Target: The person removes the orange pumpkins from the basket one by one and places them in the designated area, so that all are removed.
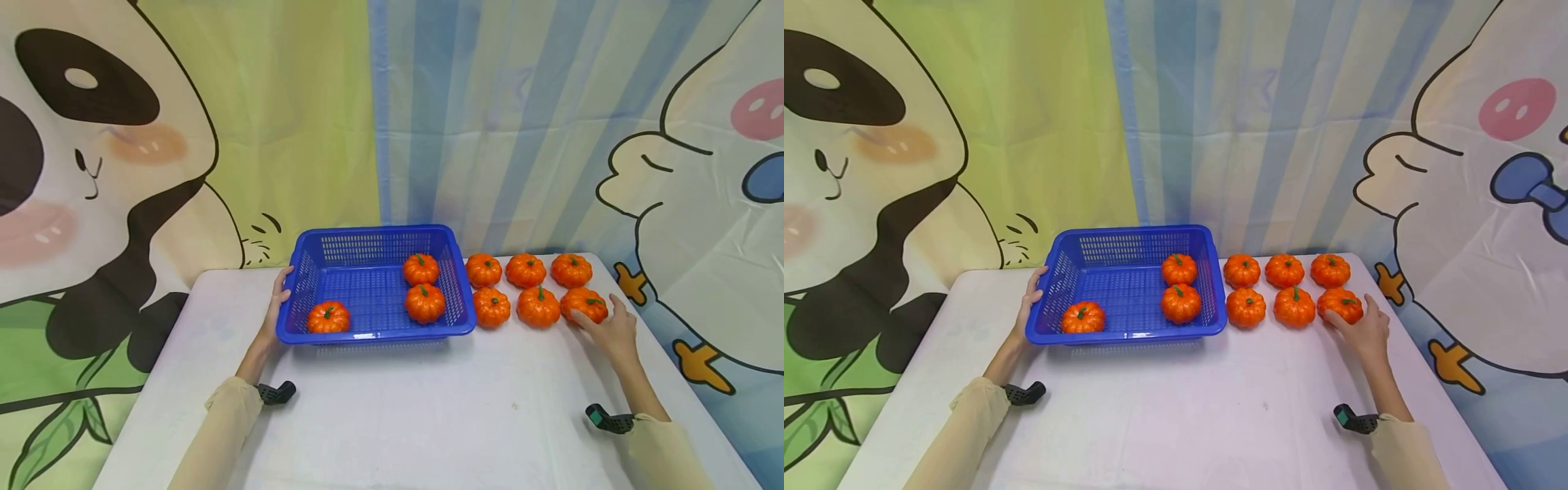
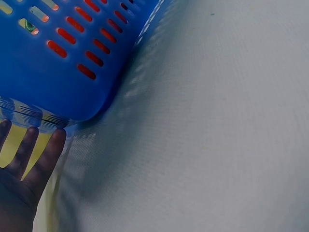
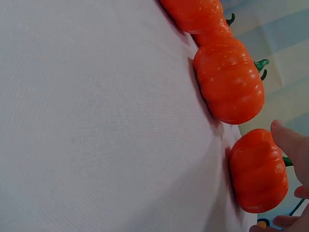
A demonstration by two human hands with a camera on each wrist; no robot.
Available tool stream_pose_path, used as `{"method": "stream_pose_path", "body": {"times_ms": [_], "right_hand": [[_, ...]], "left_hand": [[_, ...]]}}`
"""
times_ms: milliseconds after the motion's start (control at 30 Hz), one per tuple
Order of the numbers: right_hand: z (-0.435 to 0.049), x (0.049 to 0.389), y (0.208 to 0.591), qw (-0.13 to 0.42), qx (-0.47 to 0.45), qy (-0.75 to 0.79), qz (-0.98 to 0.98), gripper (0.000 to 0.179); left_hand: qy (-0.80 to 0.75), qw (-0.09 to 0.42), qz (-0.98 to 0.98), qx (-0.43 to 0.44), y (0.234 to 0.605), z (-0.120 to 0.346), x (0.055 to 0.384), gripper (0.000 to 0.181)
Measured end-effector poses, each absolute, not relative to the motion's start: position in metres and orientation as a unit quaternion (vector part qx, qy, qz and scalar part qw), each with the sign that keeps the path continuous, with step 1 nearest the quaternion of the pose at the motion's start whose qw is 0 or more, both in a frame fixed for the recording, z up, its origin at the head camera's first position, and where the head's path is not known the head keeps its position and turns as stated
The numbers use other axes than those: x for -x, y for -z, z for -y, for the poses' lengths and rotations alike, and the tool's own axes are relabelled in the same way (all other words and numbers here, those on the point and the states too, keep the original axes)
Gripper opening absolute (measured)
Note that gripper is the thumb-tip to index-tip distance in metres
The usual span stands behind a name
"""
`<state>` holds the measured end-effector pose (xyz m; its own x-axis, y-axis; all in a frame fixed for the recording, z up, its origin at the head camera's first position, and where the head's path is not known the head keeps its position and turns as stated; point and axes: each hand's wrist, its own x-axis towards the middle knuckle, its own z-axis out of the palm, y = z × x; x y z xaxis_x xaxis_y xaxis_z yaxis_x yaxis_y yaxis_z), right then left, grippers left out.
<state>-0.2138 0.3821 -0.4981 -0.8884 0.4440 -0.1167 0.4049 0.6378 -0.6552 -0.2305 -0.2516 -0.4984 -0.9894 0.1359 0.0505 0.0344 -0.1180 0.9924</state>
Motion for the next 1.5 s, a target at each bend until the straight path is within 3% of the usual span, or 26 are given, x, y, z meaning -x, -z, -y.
{"method": "stream_pose_path", "body": {"times_ms": [233,333,700,1033,1500], "right_hand": [[-0.369,0.196,0.470,0.131,0.196,-0.362,0.902,0.086],[-0.358,0.190,0.456,0.150,0.152,-0.371,0.904,0.081],[-0.306,0.172,0.422,0.086,0.035,-0.418,0.904,0.068],[-0.263,0.160,0.412,0.058,-0.062,-0.433,0.897,0.053],[-0.229,0.150,0.404,0.020,-0.141,-0.428,0.892,0.047]], "left_hand": [[-0.747,0.036,-0.661,-0.059,0.498,0.250,0.229,0.058],[-0.747,0.035,-0.661,-0.062,0.497,0.250,0.230,0.057],[-0.747,0.039,-0.661,-0.060,0.497,0.250,0.231,0.057],[-0.745,0.037,-0.664,-0.058,0.501,0.252,0.234,0.057],[-0.743,0.032,-0.665,-0.069,0.502,0.253,0.233,0.057]]}}
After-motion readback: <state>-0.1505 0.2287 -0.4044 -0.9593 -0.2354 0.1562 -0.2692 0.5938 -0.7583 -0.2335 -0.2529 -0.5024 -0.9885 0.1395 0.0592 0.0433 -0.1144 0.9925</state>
